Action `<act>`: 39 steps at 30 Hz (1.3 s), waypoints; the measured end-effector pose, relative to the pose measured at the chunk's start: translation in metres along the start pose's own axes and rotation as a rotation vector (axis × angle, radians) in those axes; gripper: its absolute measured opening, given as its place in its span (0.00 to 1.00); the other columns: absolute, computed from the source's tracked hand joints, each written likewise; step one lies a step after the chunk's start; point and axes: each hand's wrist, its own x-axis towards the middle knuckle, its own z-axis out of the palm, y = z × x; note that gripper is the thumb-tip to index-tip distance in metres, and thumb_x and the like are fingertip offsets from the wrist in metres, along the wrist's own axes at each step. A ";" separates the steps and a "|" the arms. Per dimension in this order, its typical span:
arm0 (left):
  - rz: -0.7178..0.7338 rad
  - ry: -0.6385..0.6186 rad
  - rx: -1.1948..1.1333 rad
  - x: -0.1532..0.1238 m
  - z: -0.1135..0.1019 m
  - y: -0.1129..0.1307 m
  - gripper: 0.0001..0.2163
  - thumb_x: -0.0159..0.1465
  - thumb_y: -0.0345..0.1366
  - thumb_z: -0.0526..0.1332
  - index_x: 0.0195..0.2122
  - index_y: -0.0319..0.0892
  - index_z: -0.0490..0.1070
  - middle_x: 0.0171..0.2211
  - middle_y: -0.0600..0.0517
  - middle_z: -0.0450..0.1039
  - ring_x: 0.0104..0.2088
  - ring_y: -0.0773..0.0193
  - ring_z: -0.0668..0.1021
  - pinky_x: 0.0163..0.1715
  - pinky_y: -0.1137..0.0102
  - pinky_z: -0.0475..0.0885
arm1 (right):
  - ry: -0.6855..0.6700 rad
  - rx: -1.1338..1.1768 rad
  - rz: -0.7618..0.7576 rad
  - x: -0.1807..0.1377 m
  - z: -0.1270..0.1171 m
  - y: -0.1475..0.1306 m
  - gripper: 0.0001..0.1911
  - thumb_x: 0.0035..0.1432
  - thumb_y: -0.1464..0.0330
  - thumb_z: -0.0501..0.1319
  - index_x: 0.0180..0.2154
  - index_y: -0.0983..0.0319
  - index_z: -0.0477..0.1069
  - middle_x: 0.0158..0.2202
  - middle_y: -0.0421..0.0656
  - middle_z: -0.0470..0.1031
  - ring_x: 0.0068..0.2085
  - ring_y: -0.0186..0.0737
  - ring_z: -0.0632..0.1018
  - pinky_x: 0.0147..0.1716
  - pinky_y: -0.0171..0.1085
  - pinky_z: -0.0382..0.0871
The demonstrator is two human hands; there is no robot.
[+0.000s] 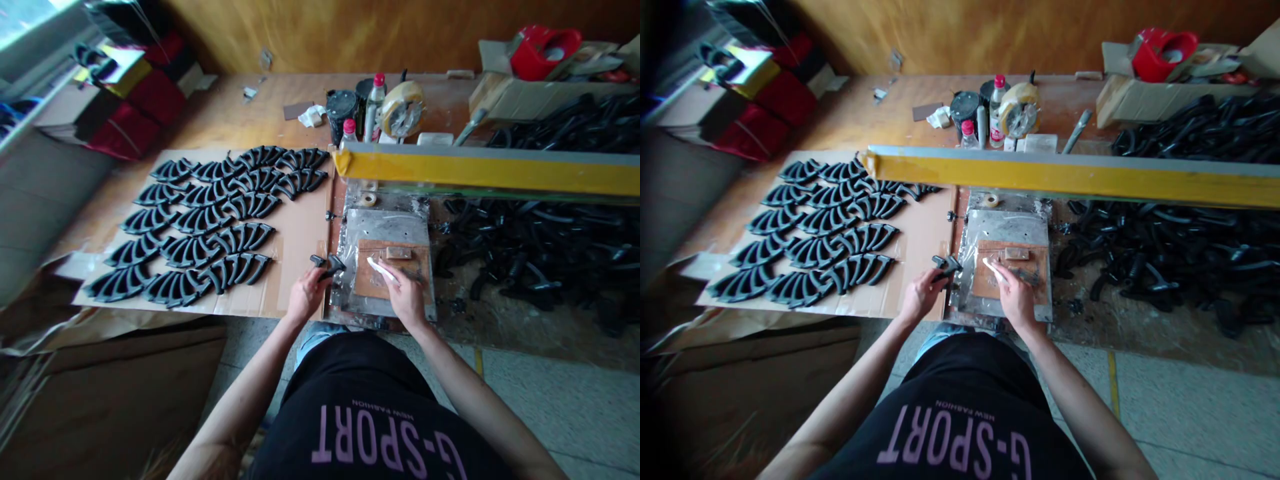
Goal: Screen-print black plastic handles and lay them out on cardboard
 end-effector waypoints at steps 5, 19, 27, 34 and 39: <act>0.268 -0.175 0.058 -0.017 0.011 0.039 0.08 0.66 0.39 0.56 0.41 0.42 0.71 0.34 0.49 0.75 0.37 0.60 0.76 0.40 0.67 0.70 | -0.164 -0.146 -0.290 0.004 0.029 0.003 0.28 0.60 0.79 0.48 0.58 0.57 0.67 0.58 0.40 0.70 0.59 0.39 0.71 0.60 0.42 0.64; 0.260 -0.211 0.126 -0.017 0.011 0.045 0.06 0.66 0.36 0.56 0.36 0.41 0.70 0.31 0.49 0.73 0.35 0.60 0.75 0.35 0.68 0.69 | -0.396 -0.283 -0.412 -0.025 0.030 0.023 0.30 0.60 0.79 0.45 0.63 0.62 0.58 0.64 0.46 0.61 0.64 0.42 0.62 0.64 0.48 0.58; 0.262 -0.203 0.134 -0.017 0.013 0.044 0.06 0.66 0.37 0.56 0.36 0.41 0.69 0.31 0.49 0.73 0.34 0.60 0.75 0.35 0.68 0.70 | -0.380 -0.226 -0.374 -0.026 0.029 0.015 0.32 0.58 0.81 0.45 0.62 0.62 0.60 0.62 0.46 0.64 0.63 0.41 0.65 0.62 0.47 0.61; 0.239 -0.217 0.037 -0.016 0.009 0.039 0.05 0.65 0.37 0.58 0.39 0.42 0.70 0.34 0.49 0.76 0.37 0.60 0.78 0.37 0.68 0.71 | -0.355 -0.089 -0.058 -0.054 -0.017 0.005 0.20 0.62 0.72 0.49 0.50 0.56 0.73 0.46 0.43 0.79 0.46 0.43 0.79 0.48 0.44 0.74; 0.127 -0.268 -0.115 -0.002 -0.004 0.058 0.08 0.63 0.41 0.60 0.37 0.43 0.72 0.32 0.51 0.77 0.33 0.62 0.78 0.33 0.70 0.71 | -0.309 0.215 0.247 -0.059 -0.033 0.018 0.17 0.64 0.62 0.50 0.46 0.60 0.74 0.40 0.44 0.80 0.38 0.42 0.80 0.40 0.41 0.74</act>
